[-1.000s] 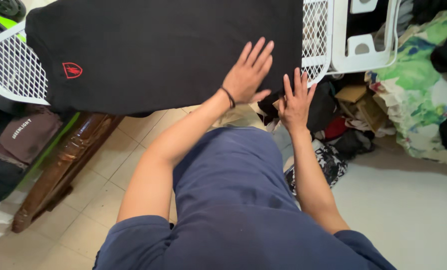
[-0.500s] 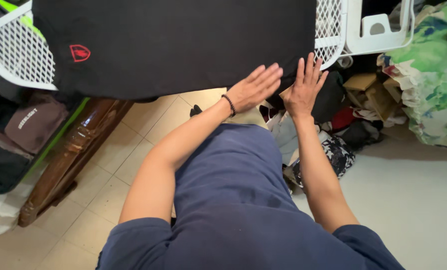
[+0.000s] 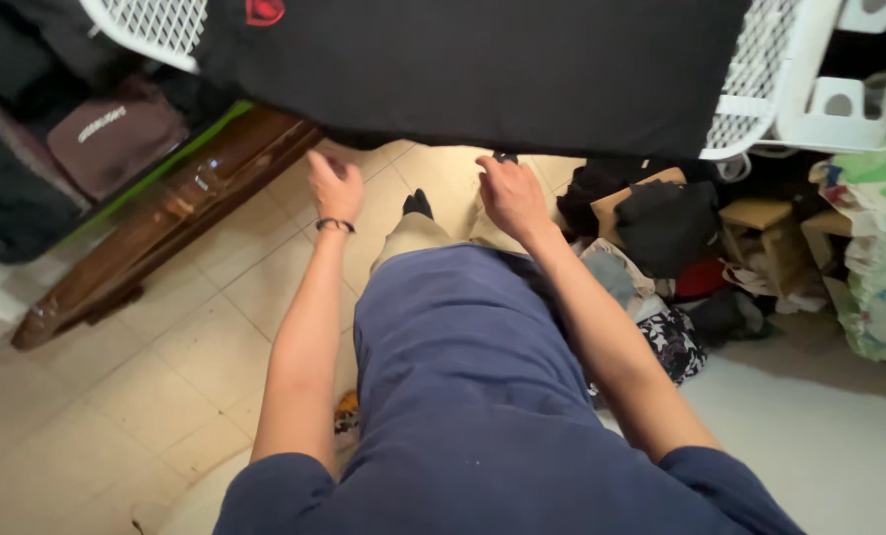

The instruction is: The person folds a brown t-shirt on a white mesh drying rack, smoothing it and folding it into a compact rectangle before placing it on a nearby suitcase. They then pick up a black t-shirt from a pile, lay it on the rack, and begin folding it in a similar manner.

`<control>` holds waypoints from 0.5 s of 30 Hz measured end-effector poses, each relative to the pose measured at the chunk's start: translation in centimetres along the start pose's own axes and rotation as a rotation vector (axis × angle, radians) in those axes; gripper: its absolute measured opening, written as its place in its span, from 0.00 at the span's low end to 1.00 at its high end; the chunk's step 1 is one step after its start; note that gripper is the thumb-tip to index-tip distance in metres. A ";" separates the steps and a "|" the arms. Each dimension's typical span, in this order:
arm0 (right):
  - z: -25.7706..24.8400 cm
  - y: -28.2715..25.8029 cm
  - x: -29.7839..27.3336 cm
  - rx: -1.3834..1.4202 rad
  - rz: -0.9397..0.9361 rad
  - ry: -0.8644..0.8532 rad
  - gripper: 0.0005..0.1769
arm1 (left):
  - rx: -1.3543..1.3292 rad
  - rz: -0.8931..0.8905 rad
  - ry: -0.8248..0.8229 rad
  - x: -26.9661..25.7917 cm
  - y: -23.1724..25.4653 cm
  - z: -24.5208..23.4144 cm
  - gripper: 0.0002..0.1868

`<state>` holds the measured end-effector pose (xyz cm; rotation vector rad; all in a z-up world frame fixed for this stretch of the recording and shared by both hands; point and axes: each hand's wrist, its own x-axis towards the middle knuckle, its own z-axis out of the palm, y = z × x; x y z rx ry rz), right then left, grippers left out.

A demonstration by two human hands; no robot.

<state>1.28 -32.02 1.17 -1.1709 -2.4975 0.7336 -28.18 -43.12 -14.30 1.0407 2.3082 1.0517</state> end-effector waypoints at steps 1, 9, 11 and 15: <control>0.8 -0.5 0.9 -0.051 -0.011 -0.052 0.11 | -0.024 -0.026 0.094 0.7 -1.8 -0.4 0.37; 11.0 -1.2 4.3 0.272 0.233 -0.354 0.15 | -0.346 0.098 0.090 8.6 -7.0 -1.4 0.58; 14.2 0.3 4.4 0.438 0.507 -0.451 0.17 | -0.387 -0.060 0.011 9.6 -7.4 -0.9 0.55; 18.2 3.8 3.8 1.429 1.168 -0.046 0.31 | -0.553 -0.223 0.046 11.9 -7.1 -0.1 0.50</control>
